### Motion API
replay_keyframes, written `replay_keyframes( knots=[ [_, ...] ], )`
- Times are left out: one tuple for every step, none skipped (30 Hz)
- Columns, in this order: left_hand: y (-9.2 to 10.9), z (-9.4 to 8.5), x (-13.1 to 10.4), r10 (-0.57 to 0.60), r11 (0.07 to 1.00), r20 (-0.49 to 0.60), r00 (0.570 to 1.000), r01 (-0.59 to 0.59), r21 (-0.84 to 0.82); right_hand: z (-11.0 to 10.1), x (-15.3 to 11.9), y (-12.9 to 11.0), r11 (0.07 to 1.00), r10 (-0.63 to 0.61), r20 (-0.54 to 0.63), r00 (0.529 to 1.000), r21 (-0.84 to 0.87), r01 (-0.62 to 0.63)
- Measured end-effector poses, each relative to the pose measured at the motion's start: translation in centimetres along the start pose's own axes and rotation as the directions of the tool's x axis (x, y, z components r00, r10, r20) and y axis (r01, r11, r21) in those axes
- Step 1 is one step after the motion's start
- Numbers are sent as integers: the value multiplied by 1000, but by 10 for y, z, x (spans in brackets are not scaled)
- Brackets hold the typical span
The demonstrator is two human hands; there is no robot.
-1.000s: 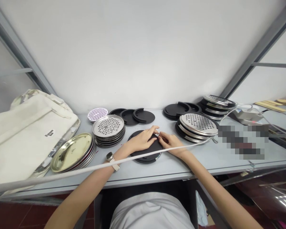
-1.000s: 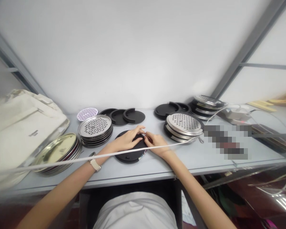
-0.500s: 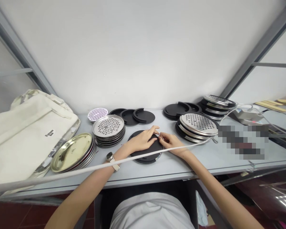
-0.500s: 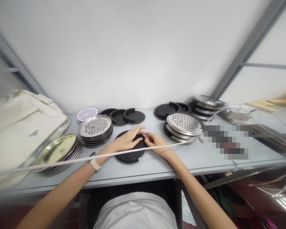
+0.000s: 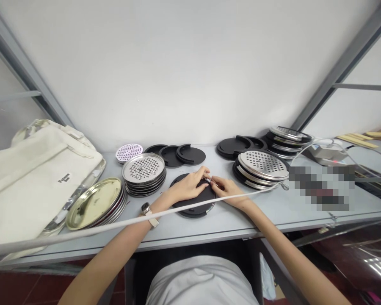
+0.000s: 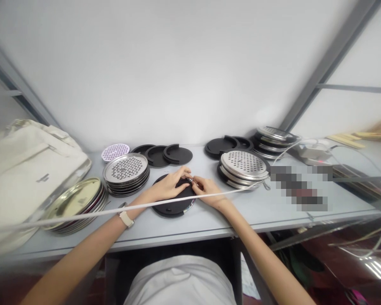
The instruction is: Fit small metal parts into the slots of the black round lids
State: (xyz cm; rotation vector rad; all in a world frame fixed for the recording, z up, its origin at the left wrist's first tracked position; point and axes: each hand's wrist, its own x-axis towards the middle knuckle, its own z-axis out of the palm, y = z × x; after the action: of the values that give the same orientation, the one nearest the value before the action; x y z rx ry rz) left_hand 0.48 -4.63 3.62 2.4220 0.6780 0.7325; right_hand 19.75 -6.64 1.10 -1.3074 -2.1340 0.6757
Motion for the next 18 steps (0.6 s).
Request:
replay_keyframes(
  knots=[
    [0,0,0,9,1000,2,1000,-9,0,0,0,0,1000,-2,1,1000,4,2],
    [0,0,0,19,1000,5,1000,-19,-1,0,0,0,1000,-1,2,1000,9,1],
    [0,0,0,29,1000,8,1000,-29,-2,0,0,0,1000,1,4,1000,15,-1],
    [1,0,0,37,999,11,999,-37,-2,0,0,0,1000,4,8,1000,21,-4],
    [1,0,0,42,999,12,999,-42,-2,0,0,0,1000,6,12,1000,25,-7],
    [1,-1,0,45,999,13,999,-45,1,-1,0,0,999,8,15,1000,30,-9],
    [1,-1,0,47,999,13,999,-47,5,-1,0,-1,999,10,18,1000,37,-11],
    [1,-1,0,48,999,15,999,-48,9,-1,1,-1,999,11,22,1000,47,-12],
    [1,0,0,48,999,17,999,-48,13,-2,1,-1,998,13,26,1000,58,-14],
    [1,0,0,47,999,18,999,-48,15,-2,1,-1,997,15,31,999,70,-18],
    [0,0,0,46,999,18,999,-47,16,-2,1,-1,996,18,37,999,83,-21],
    [-1,1,0,45,999,19,999,-45,18,-3,1,0,995,22,44,999,95,-26],
    [-1,1,0,44,999,18,999,-44,18,-3,1,0,994,26,50,998,107,-31],
    [-2,1,0,42,999,18,999,-42,18,-3,1,0,992,30,56,998,119,-36],
    [-2,2,0,40,999,20,999,-40,18,-3,1,1,991,32,60,998,130,-40],
    [-3,2,0,39,999,20,999,-39,17,-3,2,1,989,35,64,997,141,-43],
    [-3,2,0,37,999,20,999,-38,16,-3,2,2,988,37,67,997,149,-46],
    [-3,2,0,36,999,20,999,-36,16,-3,2,2,987,39,66,997,153,-49]
  ],
)
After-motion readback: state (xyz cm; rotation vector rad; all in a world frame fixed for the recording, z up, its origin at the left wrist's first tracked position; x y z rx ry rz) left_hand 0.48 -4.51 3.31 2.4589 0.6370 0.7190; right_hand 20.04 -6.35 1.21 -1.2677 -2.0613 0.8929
